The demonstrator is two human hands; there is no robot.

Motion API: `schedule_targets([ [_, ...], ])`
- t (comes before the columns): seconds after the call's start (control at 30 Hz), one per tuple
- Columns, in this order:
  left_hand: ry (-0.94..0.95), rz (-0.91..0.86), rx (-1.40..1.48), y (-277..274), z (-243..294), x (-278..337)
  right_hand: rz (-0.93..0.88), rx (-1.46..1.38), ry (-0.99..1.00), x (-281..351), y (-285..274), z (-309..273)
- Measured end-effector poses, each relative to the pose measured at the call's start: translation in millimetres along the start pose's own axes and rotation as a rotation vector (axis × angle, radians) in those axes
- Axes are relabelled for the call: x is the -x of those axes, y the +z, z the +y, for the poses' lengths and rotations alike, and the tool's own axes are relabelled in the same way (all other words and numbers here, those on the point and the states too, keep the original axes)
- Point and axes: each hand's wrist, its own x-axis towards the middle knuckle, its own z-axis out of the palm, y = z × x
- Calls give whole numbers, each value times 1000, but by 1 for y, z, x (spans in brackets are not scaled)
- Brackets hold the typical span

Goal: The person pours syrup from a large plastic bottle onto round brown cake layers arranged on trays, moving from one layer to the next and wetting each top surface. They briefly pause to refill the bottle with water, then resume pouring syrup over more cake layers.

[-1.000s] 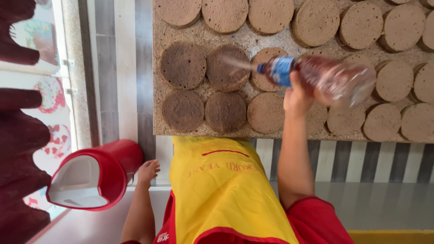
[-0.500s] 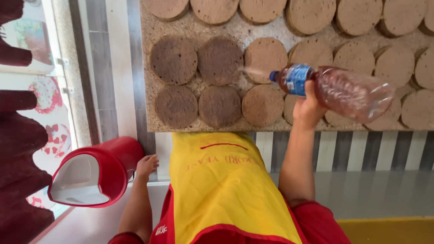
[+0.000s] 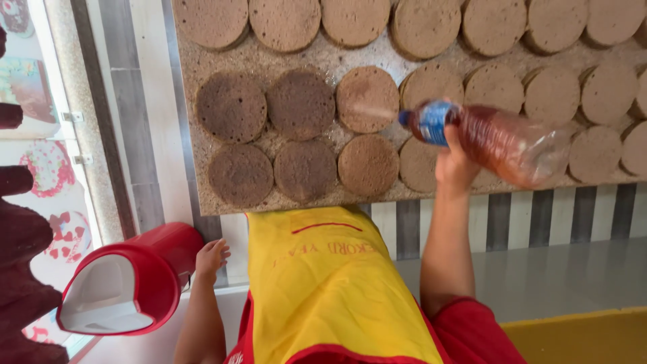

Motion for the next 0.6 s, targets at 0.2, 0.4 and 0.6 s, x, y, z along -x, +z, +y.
schedule_targets([
  [0.2,1,86,52,19,-15,26,60,14,4,-73,-2,25],
  [0.4,-82,85,19,27,-28,55,-245,-6,-37,-12,0,37],
  [0.6,-85,145,103,45,-44,61,47,82,66,-76,-26,25],
])
